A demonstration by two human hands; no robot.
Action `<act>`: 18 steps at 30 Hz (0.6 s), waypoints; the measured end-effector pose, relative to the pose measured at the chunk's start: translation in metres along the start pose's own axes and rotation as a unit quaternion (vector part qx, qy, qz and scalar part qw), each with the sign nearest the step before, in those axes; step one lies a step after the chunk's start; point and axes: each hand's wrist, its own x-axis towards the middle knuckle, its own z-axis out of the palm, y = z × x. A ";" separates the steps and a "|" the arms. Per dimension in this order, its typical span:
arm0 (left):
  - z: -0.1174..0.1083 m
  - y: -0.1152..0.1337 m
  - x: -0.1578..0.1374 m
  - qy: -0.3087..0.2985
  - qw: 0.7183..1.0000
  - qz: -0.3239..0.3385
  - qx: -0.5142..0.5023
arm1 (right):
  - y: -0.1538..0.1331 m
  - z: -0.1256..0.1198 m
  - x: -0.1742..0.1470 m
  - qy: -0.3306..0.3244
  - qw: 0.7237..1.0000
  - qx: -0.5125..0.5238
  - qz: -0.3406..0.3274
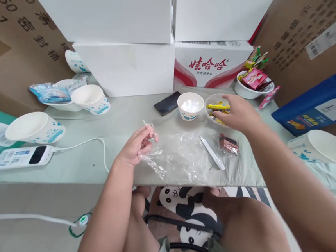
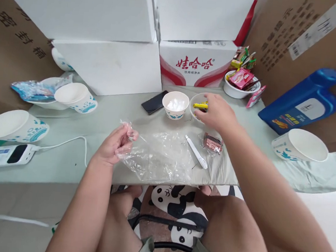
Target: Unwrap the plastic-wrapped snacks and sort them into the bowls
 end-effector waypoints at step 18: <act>-0.025 0.002 -0.013 0.085 0.996 -0.006 0.037 | -0.011 0.068 -0.097 -0.072 0.985 0.062 -0.145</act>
